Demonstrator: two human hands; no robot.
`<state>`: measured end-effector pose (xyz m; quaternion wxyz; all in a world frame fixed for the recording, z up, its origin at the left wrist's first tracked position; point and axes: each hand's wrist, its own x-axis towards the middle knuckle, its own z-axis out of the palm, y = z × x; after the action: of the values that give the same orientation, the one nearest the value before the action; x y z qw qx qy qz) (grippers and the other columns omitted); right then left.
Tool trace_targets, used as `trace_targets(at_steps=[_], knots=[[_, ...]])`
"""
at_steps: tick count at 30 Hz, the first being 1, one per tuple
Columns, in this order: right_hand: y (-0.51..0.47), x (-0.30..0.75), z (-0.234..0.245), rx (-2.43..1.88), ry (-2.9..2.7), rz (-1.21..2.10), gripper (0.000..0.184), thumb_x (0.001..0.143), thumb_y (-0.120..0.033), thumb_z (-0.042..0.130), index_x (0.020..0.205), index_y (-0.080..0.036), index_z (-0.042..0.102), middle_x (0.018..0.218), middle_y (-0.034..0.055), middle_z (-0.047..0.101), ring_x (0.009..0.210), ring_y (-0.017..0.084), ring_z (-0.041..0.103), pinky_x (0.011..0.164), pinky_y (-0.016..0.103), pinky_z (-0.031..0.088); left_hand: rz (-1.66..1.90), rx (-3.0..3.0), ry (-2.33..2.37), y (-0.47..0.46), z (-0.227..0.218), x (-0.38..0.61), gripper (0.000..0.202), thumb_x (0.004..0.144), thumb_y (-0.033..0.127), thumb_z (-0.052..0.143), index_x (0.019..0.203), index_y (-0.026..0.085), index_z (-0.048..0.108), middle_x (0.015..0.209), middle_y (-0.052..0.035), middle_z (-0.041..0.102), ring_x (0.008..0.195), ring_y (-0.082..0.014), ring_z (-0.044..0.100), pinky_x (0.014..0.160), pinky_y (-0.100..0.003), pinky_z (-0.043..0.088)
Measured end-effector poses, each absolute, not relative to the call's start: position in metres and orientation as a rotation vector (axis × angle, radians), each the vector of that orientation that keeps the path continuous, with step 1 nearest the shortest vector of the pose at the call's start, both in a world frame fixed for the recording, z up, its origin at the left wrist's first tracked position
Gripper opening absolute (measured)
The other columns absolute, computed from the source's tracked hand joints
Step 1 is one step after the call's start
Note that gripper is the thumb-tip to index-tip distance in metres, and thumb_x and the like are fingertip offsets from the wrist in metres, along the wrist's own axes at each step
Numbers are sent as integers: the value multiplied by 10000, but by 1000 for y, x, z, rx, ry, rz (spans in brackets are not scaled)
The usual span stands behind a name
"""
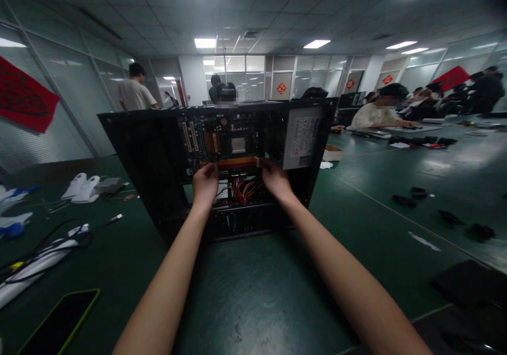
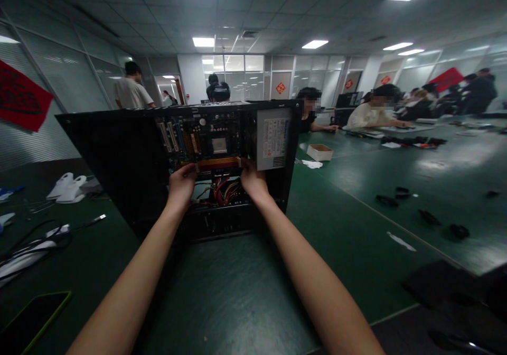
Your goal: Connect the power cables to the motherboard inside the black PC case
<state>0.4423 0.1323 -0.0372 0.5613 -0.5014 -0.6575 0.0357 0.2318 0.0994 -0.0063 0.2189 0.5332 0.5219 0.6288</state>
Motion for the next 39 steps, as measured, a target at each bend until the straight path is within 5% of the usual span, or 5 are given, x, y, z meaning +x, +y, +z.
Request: trace_targets(at_steps=[39], knots=[[123,440,-30,-1208,-1565,195,370,917,-134,448,1194,-155,693,1237,121,706,1188,230,645,1079,394,457,1719,1536,1505,95,-3,231,316,799,89,576,1063,128,747,1078,-102,765,1010,-216,715,969,-334,518]])
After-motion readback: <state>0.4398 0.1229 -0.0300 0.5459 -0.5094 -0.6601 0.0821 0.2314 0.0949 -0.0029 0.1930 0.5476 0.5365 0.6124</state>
